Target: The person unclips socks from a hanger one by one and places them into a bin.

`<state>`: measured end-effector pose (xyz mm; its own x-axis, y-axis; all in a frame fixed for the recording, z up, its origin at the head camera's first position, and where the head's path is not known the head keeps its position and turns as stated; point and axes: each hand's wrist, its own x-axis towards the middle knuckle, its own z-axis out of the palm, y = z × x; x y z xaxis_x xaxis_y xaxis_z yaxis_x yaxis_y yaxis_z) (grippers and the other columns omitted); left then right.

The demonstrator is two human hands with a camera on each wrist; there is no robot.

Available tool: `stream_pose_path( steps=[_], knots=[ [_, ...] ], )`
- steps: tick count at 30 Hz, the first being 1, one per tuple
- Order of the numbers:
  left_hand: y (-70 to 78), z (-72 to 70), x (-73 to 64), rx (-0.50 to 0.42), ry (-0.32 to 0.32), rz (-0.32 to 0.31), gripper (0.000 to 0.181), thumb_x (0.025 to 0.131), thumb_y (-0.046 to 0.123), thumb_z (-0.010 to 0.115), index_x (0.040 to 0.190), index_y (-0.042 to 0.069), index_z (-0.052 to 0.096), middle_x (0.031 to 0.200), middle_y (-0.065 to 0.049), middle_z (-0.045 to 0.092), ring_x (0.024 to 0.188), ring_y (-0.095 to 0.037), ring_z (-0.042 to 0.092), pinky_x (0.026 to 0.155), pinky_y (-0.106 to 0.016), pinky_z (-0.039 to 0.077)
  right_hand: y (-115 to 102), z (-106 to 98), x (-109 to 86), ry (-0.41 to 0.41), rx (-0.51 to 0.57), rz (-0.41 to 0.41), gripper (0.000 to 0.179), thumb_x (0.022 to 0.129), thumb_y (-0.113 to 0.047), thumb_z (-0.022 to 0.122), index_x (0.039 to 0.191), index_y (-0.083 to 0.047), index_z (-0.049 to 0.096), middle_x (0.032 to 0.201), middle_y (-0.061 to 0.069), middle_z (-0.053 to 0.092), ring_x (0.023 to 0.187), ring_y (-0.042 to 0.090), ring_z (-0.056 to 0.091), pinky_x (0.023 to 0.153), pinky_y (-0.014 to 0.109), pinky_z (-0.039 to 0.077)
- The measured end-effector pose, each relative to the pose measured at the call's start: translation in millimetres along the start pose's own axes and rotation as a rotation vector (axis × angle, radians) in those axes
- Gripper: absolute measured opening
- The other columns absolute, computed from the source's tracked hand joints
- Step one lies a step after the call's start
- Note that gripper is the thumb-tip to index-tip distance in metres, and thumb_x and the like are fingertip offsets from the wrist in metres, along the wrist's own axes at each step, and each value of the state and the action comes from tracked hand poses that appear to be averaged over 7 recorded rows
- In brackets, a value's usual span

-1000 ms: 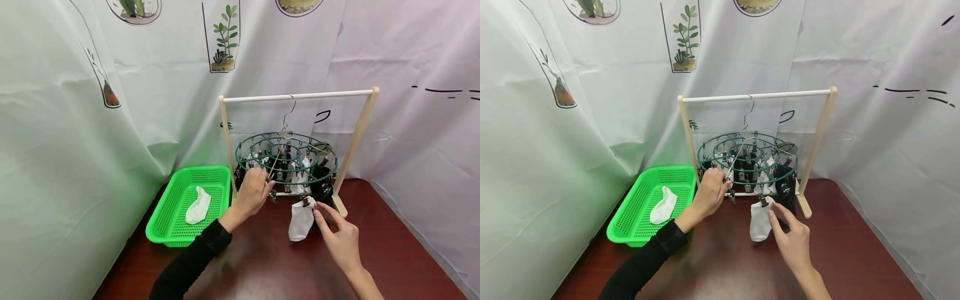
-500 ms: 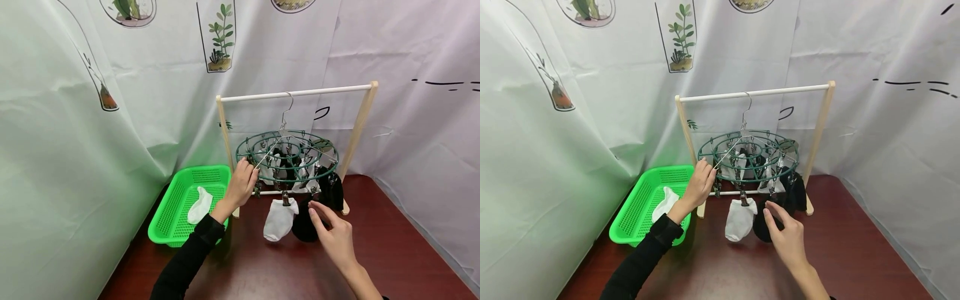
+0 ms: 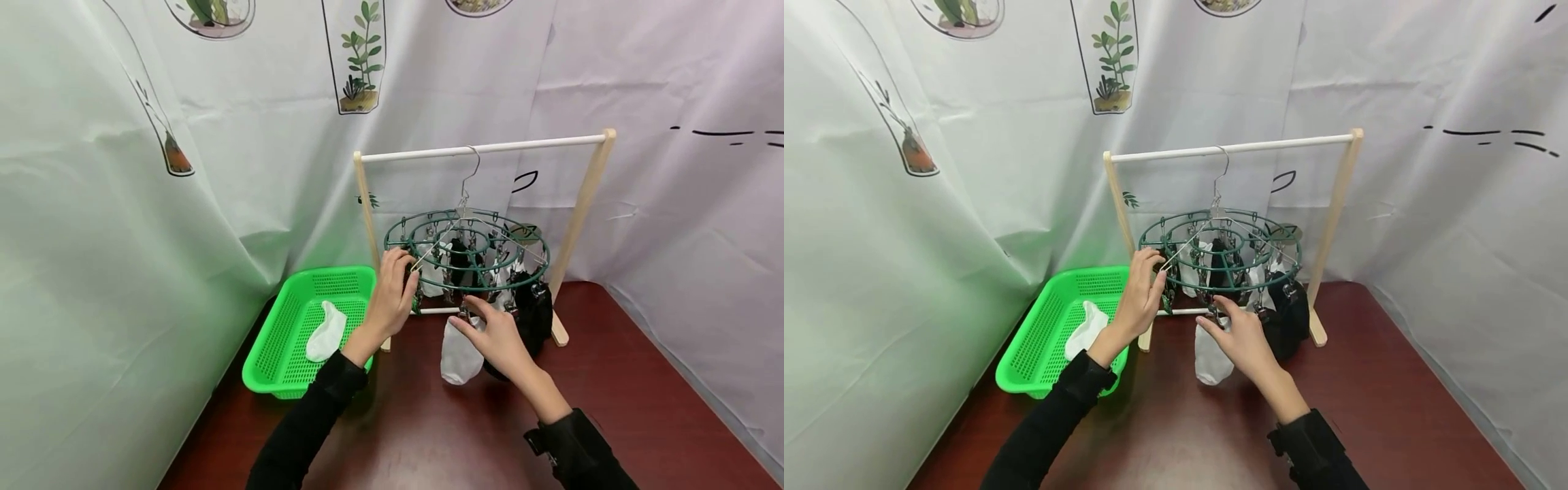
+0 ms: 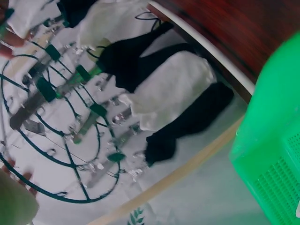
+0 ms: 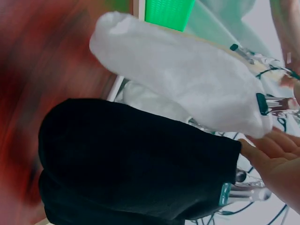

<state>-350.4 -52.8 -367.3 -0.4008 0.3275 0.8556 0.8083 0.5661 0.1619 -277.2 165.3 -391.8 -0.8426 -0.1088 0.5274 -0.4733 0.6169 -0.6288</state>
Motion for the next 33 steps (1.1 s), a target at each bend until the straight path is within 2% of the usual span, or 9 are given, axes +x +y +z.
stream_pose_path(
  steps=[4, 7, 9, 12, 14, 16, 21, 26, 33],
  knots=[
    [29.0, -1.5, -18.4, -0.112, 0.219, 0.077, 0.029, 0.105, 0.014, 0.042, 0.118, -0.008, 0.055, 0.119, -0.023, 0.056, 0.119, -0.037, 0.052, 0.112, -0.049, 0.036, 2.2, 7.2, 8.5, 0.017, 0.03, -0.03, 0.036, 0.092, -0.024, 0.076, 0.118, 0.001, 0.072, 0.105, 0.017, 0.075, 0.083, 0.027, 0.071, 0.07, 0.041, 0.057],
    [56.9, 9.4, -46.5, -0.25, 0.266, 0.031, 0.017, 0.093, 0.001, 0.05, 0.108, -0.004, 0.055, 0.103, -0.016, 0.056, 0.098, -0.029, 0.054, 0.092, -0.04, 0.048, 4.8, 9.2, 9.7, 0.051, 0.045, -0.058, 0.024, 0.092, -0.02, 0.076, 0.106, 0.0, 0.075, 0.089, 0.011, 0.076, 0.069, 0.02, 0.068, 0.06, 0.031, 0.053],
    [71.6, 20.0, -67.4, -0.34, 0.182, -0.135, 0.018, 0.092, 0.001, 0.055, 0.11, 0.001, 0.051, 0.102, -0.012, 0.052, 0.095, -0.026, 0.052, 0.085, -0.035, 0.047, 6.1, 9.8, 9.5, 0.057, 0.055, -0.057, 0.021, 0.093, -0.019, 0.075, 0.103, 0.0, 0.076, 0.084, 0.009, 0.076, 0.066, 0.018, 0.067, 0.058, 0.027, 0.05],
    [82.8, 33.1, -88.5, -0.505, -0.021, -0.505, 0.038, 0.093, 0.007, 0.064, 0.125, 0.004, 0.043, 0.115, -0.012, 0.049, 0.106, -0.025, 0.049, 0.089, -0.037, 0.045, 6.7, 10.1, 8.9, 0.04, 0.088, -0.031, 0.022, 0.096, -0.02, 0.072, 0.104, -0.001, 0.075, 0.085, 0.008, 0.077, 0.07, 0.018, 0.07, 0.059, 0.026, 0.051],
    [81.7, 38.5, -92.3, -0.604, -0.149, -0.723, 0.058, 0.093, 0.015, 0.069, 0.138, 0.005, 0.036, 0.131, -0.014, 0.046, 0.121, -0.028, 0.046, 0.098, -0.043, 0.043, 6.7, 10.3, 8.9, 0.001, 0.123, -0.006, 0.024, 0.098, -0.024, 0.069, 0.107, -0.002, 0.075, 0.088, 0.007, 0.077, 0.074, 0.02, 0.072, 0.063, 0.029, 0.053],
    [75.8, 40.7, -89.8, -0.684, -0.245, -0.841, 0.071, 0.092, 0.02, 0.073, 0.148, 0.004, 0.032, 0.143, -0.017, 0.044, 0.131, -0.031, 0.044, 0.102, -0.049, 0.042, 6.9, 10.2, 9.8, -0.045, 0.176, 0.024, 0.027, 0.1, -0.027, 0.066, 0.11, -0.003, 0.074, 0.091, 0.006, 0.078, 0.083, 0.022, 0.073, 0.07, 0.032, 0.055],
    [61.1, 39.5, -85.2, -0.82, -0.355, -0.891, 0.049, 0.093, 0.017, 0.074, 0.134, -0.004, 0.058, 0.121, -0.019, 0.069, 0.104, -0.027, 0.068, 0.086, -0.04, 0.056, 9.1, 7.3, 12.9, -0.123, 0.23, 0.098, 0.031, 0.1, -0.035, 0.065, 0.111, -0.007, 0.074, 0.097, 0.002, 0.078, 0.096, 0.022, 0.072, 0.08, 0.036, 0.055],
    [61.4, 36.1, -94.1, -0.926, -0.305, -0.936, 0.027, 0.096, 0.012, 0.07, 0.118, -0.004, 0.07, 0.1, -0.015, 0.075, 0.075, -0.011, 0.067, 0.066, -0.024, 0.053, 10.3, 1.0, 17.4, -0.144, 0.15, 0.102, 0.029, 0.097, -0.039, 0.069, 0.101, -0.011, 0.076, 0.092, 0.0, 0.076, 0.088, 0.018, 0.07, 0.073, 0.034, 0.051],
    [61.2, 39.6, -106.1, -0.932, -0.245, -0.905, 0.026, 0.101, 0.014, 0.063, 0.115, -0.008, 0.068, 0.089, -0.023, 0.073, 0.064, -0.007, 0.064, 0.057, -0.02, 0.051, 10.1, 1.8, 18.0, -0.196, 0.279, 0.151, 0.032, 0.1, -0.036, 0.066, 0.107, -0.005, 0.075, 0.094, 0.004, 0.077, 0.092, 0.02, 0.071, 0.081, 0.036, 0.053]
  ],
)
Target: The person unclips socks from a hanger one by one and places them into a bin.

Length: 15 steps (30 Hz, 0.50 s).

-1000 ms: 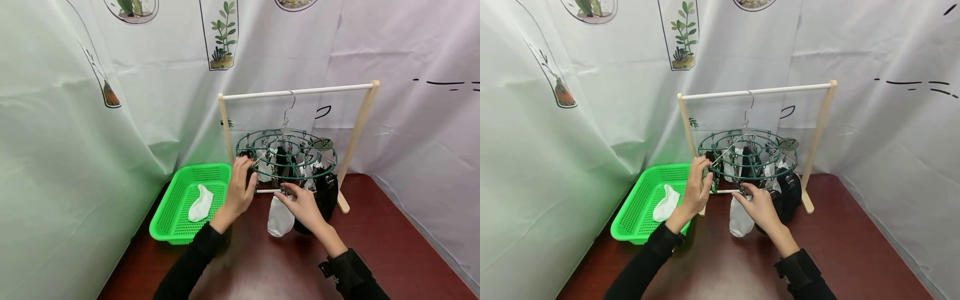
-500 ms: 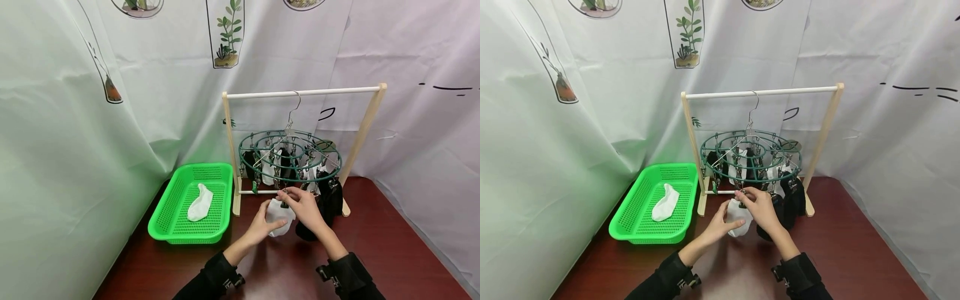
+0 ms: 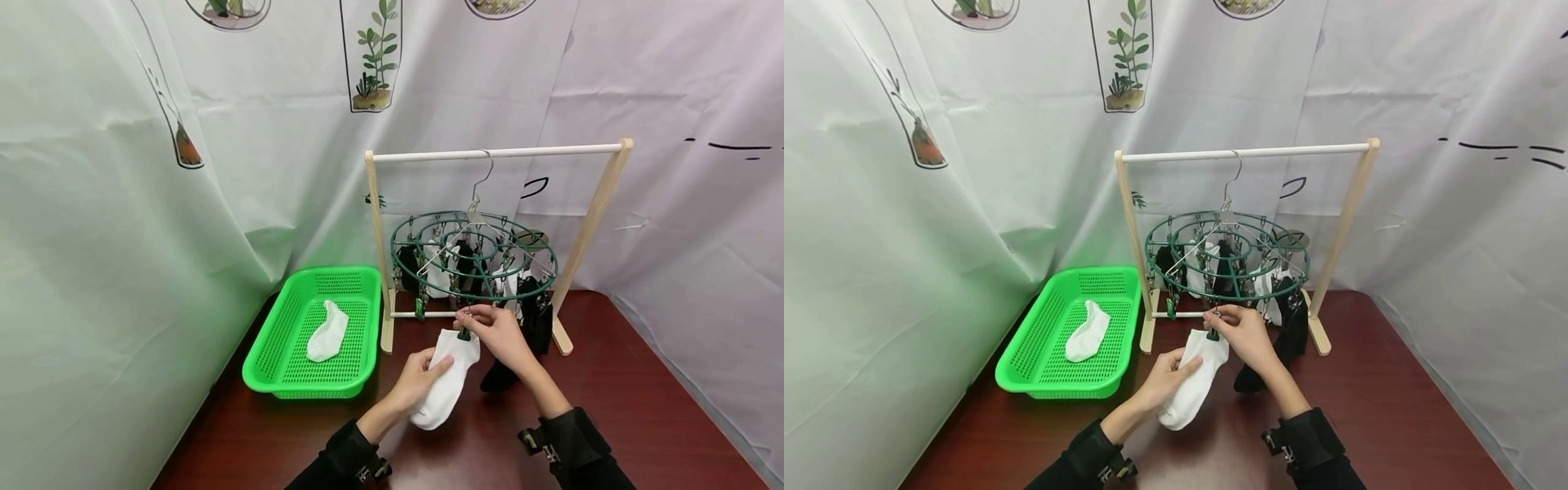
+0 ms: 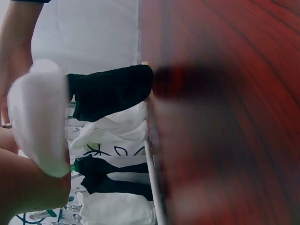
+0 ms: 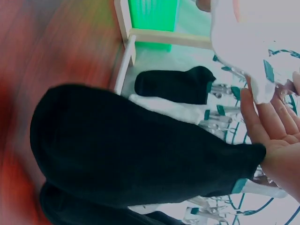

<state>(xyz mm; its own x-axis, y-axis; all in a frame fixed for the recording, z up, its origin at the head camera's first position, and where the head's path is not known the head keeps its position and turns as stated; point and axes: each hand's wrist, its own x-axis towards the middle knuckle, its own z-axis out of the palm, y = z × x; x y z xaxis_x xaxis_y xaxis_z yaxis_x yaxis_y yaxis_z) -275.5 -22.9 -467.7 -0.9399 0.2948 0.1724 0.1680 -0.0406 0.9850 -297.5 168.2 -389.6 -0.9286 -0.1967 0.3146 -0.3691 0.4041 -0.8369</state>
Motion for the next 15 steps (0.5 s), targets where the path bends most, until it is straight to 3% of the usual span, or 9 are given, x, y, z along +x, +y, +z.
stream_pose_path(
  steps=[3, 7, 15],
  knots=[
    [-5.2, 1.0, -0.8, 0.011, -0.018, 0.026, 0.028, 0.103, 0.014, 0.06, 0.117, -0.01, 0.065, 0.088, -0.024, 0.072, 0.063, -0.006, 0.064, 0.056, -0.02, 0.051, 0.6, 1.1, -0.8, -0.003, 0.029, 0.01, 0.032, 0.099, -0.035, 0.067, 0.106, -0.004, 0.075, 0.093, 0.006, 0.078, 0.093, 0.018, 0.07, 0.082, 0.032, 0.053],
    [-8.4, 2.7, -2.7, 0.004, -0.025, 0.025, 0.029, 0.104, 0.014, 0.058, 0.12, -0.009, 0.064, 0.09, -0.022, 0.072, 0.065, -0.006, 0.064, 0.057, -0.02, 0.052, 2.1, 3.6, -0.7, 0.023, 0.013, -0.045, 0.028, 0.098, -0.03, 0.068, 0.101, -0.004, 0.078, 0.09, 0.005, 0.078, 0.094, 0.018, 0.071, 0.081, 0.028, 0.053],
    [-7.1, 6.4, -4.7, 0.003, -0.021, 0.013, 0.028, 0.105, 0.014, 0.057, 0.119, -0.01, 0.064, 0.089, -0.024, 0.072, 0.065, -0.005, 0.064, 0.057, -0.019, 0.051, 8.9, 15.0, -2.2, 0.153, 0.049, -0.154, 0.023, 0.096, -0.013, 0.071, 0.107, 0.007, 0.075, 0.085, 0.011, 0.077, 0.082, 0.012, 0.074, 0.072, 0.016, 0.053]
  ],
)
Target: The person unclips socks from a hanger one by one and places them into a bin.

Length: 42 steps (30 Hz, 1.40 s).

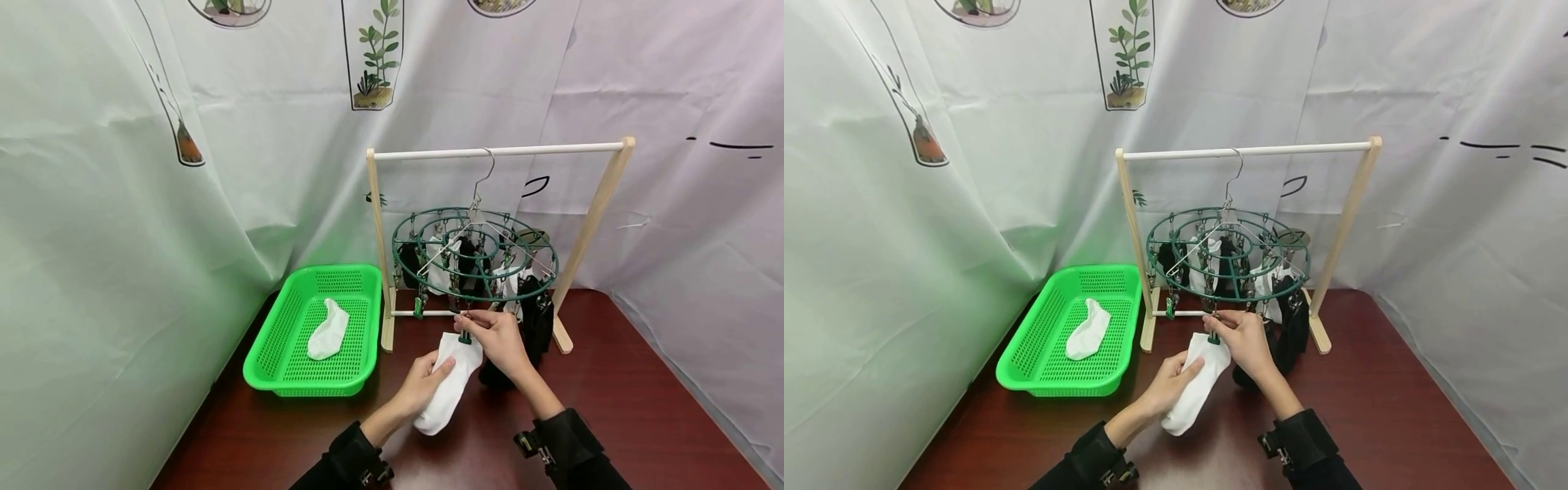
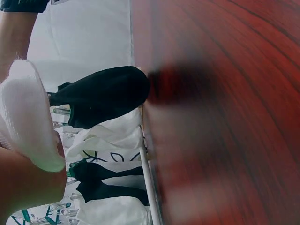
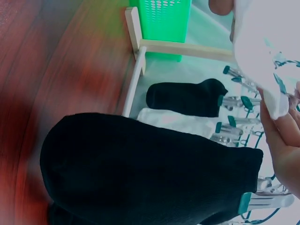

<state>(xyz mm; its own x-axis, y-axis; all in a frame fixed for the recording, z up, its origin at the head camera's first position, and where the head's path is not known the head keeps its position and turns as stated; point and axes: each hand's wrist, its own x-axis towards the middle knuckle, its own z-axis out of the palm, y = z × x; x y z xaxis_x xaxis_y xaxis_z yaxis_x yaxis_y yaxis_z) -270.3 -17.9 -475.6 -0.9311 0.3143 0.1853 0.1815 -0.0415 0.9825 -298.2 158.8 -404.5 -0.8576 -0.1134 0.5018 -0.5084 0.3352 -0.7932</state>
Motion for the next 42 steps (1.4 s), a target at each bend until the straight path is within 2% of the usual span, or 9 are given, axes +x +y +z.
stream_pose_path(
  steps=[6, 9, 14, 18, 23, 28, 34, 38, 42],
  knots=[
    [-1.2, -7.0, -3.7, 0.001, 0.048, -0.006, 0.029, 0.104, 0.014, 0.057, 0.119, -0.01, 0.064, 0.089, -0.023, 0.072, 0.064, -0.006, 0.063, 0.057, -0.019, 0.051, -3.4, 10.1, 0.4, 0.055, 0.033, -0.09, 0.021, 0.095, -0.008, 0.071, 0.106, 0.009, 0.075, 0.087, 0.016, 0.076, 0.078, 0.009, 0.073, 0.066, 0.013, 0.051],
    [-2.0, -9.0, -5.3, 0.017, 0.058, -0.006, 0.028, 0.104, 0.013, 0.057, 0.119, -0.009, 0.065, 0.089, -0.021, 0.072, 0.064, -0.006, 0.063, 0.057, -0.02, 0.051, -4.2, 5.8, -0.8, 0.081, 0.028, -0.078, 0.023, 0.096, -0.011, 0.07, 0.109, 0.007, 0.075, 0.088, 0.015, 0.077, 0.078, 0.004, 0.072, 0.064, 0.014, 0.051],
    [3.5, -16.4, -13.1, 0.123, 0.065, 0.031, 0.024, 0.103, 0.013, 0.059, 0.117, -0.005, 0.068, 0.09, -0.016, 0.072, 0.065, -0.006, 0.06, 0.058, -0.02, 0.05, -2.9, -8.2, -5.3, 0.108, -0.016, -0.061, 0.022, 0.095, -0.011, 0.072, 0.111, 0.004, 0.075, 0.087, 0.014, 0.077, 0.075, -0.002, 0.069, 0.059, 0.016, 0.049],
    [24.7, -35.9, -22.5, 0.218, 0.102, 0.061, 0.026, 0.103, 0.014, 0.059, 0.117, -0.006, 0.068, 0.086, -0.015, 0.071, 0.061, -0.008, 0.058, 0.053, -0.023, 0.05, -3.2, -14.5, -7.6, 0.099, -0.072, -0.064, 0.022, 0.094, -0.014, 0.074, 0.109, 0.001, 0.076, 0.086, 0.011, 0.077, 0.072, -0.001, 0.067, 0.056, 0.018, 0.045],
    [57.3, -76.3, -22.3, 0.266, 0.21, 0.088, 0.031, 0.104, 0.016, 0.058, 0.122, -0.008, 0.064, 0.083, -0.014, 0.067, 0.058, -0.009, 0.057, 0.051, -0.025, 0.051, -5.6, -13.4, -11.7, 0.123, -0.145, -0.043, 0.022, 0.091, -0.02, 0.077, 0.106, -0.004, 0.078, 0.084, 0.007, 0.077, 0.072, -0.002, 0.066, 0.057, 0.018, 0.046],
    [83.2, -120.8, -9.7, 0.347, 0.344, 0.132, 0.028, 0.104, 0.014, 0.058, 0.12, -0.007, 0.064, 0.084, -0.017, 0.068, 0.059, -0.011, 0.058, 0.051, -0.026, 0.051, -8.5, -9.2, -16.5, 0.129, -0.154, -0.007, 0.027, 0.091, -0.022, 0.078, 0.108, -0.002, 0.077, 0.086, 0.01, 0.077, 0.073, -0.004, 0.065, 0.059, 0.018, 0.048],
    [93.6, -161.9, 22.3, 0.511, 0.433, 0.182, 0.024, 0.102, 0.011, 0.06, 0.112, -0.01, 0.067, 0.086, -0.022, 0.068, 0.061, -0.013, 0.055, 0.053, -0.024, 0.047, -6.8, -10.2, -20.3, 0.149, -0.129, 0.036, 0.026, 0.092, -0.016, 0.076, 0.11, 0.002, 0.075, 0.089, 0.015, 0.077, 0.074, -0.008, 0.065, 0.063, 0.013, 0.049],
    [87.8, -180.4, 45.7, 0.666, 0.424, 0.142, 0.026, 0.102, 0.014, 0.06, 0.113, -0.008, 0.068, 0.088, -0.021, 0.068, 0.063, -0.014, 0.054, 0.055, -0.025, 0.044, -6.7, -12.1, -22.3, 0.134, -0.131, 0.045, 0.028, 0.093, -0.018, 0.075, 0.113, 0.002, 0.074, 0.092, 0.015, 0.077, 0.075, -0.007, 0.066, 0.065, 0.013, 0.05],
    [76.8, -192.2, 67.7, 0.83, 0.347, 0.044, 0.031, 0.104, 0.019, 0.058, 0.121, -0.006, 0.066, 0.094, -0.019, 0.069, 0.068, -0.02, 0.057, 0.058, -0.029, 0.046, -9.8, -14.5, -22.6, 0.109, -0.096, 0.049, 0.031, 0.095, -0.02, 0.074, 0.117, 0.002, 0.073, 0.094, 0.014, 0.077, 0.078, -0.006, 0.067, 0.066, 0.013, 0.051]
  ],
)
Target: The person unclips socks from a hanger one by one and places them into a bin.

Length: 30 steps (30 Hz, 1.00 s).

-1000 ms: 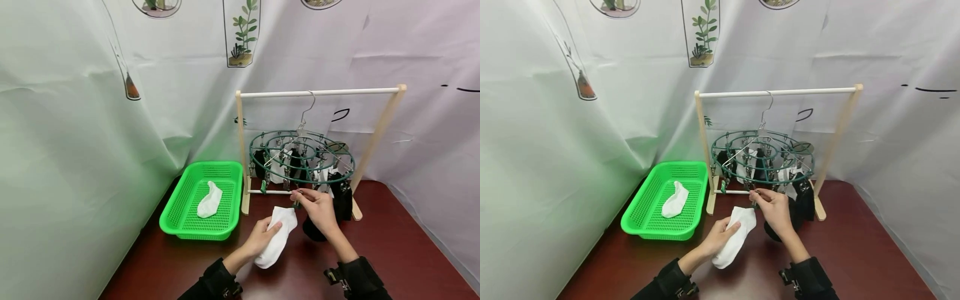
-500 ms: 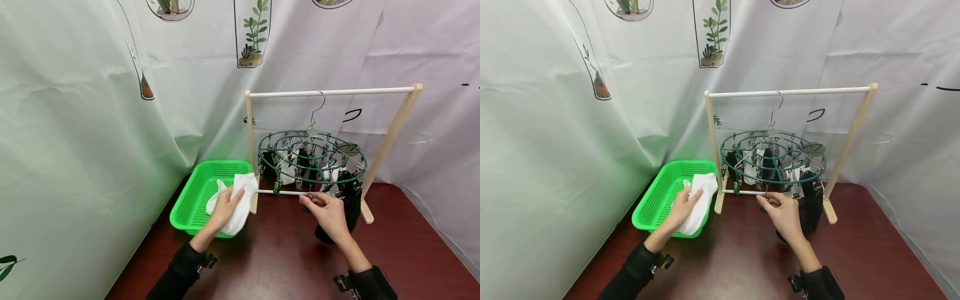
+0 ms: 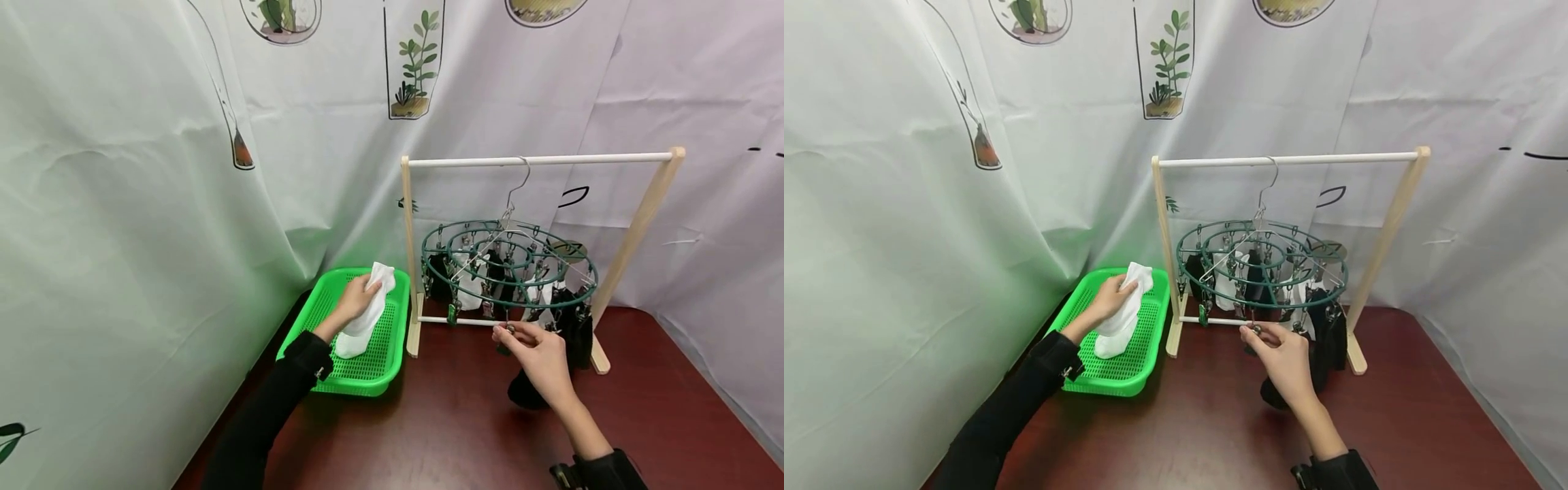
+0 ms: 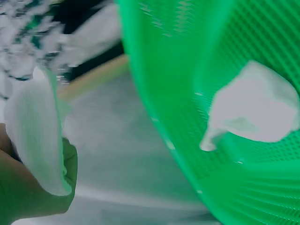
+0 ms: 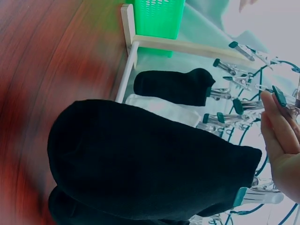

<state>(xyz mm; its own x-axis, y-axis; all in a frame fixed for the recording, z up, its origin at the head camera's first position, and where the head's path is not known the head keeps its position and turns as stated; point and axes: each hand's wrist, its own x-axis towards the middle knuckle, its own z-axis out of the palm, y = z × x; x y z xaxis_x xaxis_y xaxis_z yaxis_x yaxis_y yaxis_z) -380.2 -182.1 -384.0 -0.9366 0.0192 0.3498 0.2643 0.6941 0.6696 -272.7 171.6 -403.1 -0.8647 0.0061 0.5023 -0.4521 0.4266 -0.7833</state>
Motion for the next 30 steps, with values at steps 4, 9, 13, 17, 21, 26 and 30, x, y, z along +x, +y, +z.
stream_pose_path(
  steps=[4, 9, 13, 17, 21, 26, 30],
  knots=[
    [-13.0, 14.3, 14.6, 0.162, -0.078, -0.016, 0.035, 0.105, 0.02, 0.055, 0.126, -0.006, 0.063, 0.11, -0.023, 0.069, 0.085, -0.031, 0.063, 0.072, -0.039, 0.051, -1.7, -3.2, -2.3, -0.034, 0.031, -0.004, 0.031, 0.096, -0.021, 0.072, 0.119, 0.001, 0.072, 0.093, 0.01, 0.078, 0.079, -0.002, 0.069, 0.067, 0.015, 0.052],
    [-48.3, 34.8, 35.9, 0.203, -0.186, -0.139, 0.033, 0.104, 0.015, 0.054, 0.125, -0.009, 0.059, 0.112, -0.026, 0.066, 0.094, -0.037, 0.064, 0.081, -0.046, 0.053, -3.6, -4.7, -3.7, -0.048, 0.029, 0.0, 0.034, 0.097, -0.02, 0.07, 0.121, 0.004, 0.07, 0.095, 0.013, 0.077, 0.08, -0.003, 0.069, 0.067, 0.016, 0.053],
    [-139.6, 75.2, 74.7, 0.235, -0.313, -0.243, 0.043, 0.108, 0.025, 0.046, 0.133, -0.01, 0.053, 0.113, -0.026, 0.062, 0.093, -0.033, 0.063, 0.078, -0.044, 0.053, -4.1, -5.2, -4.1, -0.047, 0.046, -0.002, 0.033, 0.097, -0.018, 0.07, 0.121, 0.005, 0.069, 0.096, 0.014, 0.077, 0.08, -0.003, 0.07, 0.067, 0.016, 0.054],
    [-225.5, 112.6, 102.4, 0.334, -0.437, -0.253, 0.052, 0.11, 0.027, 0.034, 0.145, -0.011, 0.039, 0.131, -0.03, 0.055, 0.1, -0.032, 0.059, 0.077, -0.041, 0.048, -2.3, -4.5, -2.8, -0.05, 0.065, -0.022, 0.032, 0.097, -0.016, 0.07, 0.12, 0.006, 0.069, 0.095, 0.014, 0.077, 0.081, -0.003, 0.07, 0.068, 0.017, 0.054],
    [-250.1, 122.6, 100.8, 0.381, -0.52, -0.257, 0.046, 0.109, 0.016, 0.033, 0.148, -0.008, 0.036, 0.137, -0.03, 0.051, 0.101, -0.031, 0.056, 0.078, -0.041, 0.044, -0.6, -2.4, -1.3, -0.054, 0.048, -0.039, 0.031, 0.097, -0.015, 0.07, 0.119, 0.005, 0.07, 0.094, 0.013, 0.077, 0.082, -0.004, 0.07, 0.068, 0.015, 0.054],
    [-256.5, 124.3, 93.5, 0.385, -0.56, -0.203, 0.041, 0.11, 0.026, 0.041, 0.137, -0.005, 0.046, 0.113, -0.023, 0.057, 0.09, -0.029, 0.056, 0.073, -0.041, 0.043, -0.9, -0.1, -1.9, -0.08, 0.015, -0.028, 0.03, 0.099, -0.018, 0.067, 0.121, 0.001, 0.07, 0.095, 0.01, 0.078, 0.086, -0.004, 0.069, 0.069, 0.016, 0.052],
    [-232.6, 112.3, 86.9, 0.402, -0.568, -0.266, 0.044, 0.106, 0.026, 0.053, 0.14, -0.002, 0.047, 0.118, -0.021, 0.059, 0.097, -0.032, 0.059, 0.077, -0.044, 0.047, -1.9, 1.3, -1.5, -0.089, 0.011, -0.022, 0.032, 0.101, -0.02, 0.065, 0.124, 0.002, 0.068, 0.099, 0.01, 0.077, 0.089, -0.005, 0.069, 0.071, 0.014, 0.052]
  ],
)
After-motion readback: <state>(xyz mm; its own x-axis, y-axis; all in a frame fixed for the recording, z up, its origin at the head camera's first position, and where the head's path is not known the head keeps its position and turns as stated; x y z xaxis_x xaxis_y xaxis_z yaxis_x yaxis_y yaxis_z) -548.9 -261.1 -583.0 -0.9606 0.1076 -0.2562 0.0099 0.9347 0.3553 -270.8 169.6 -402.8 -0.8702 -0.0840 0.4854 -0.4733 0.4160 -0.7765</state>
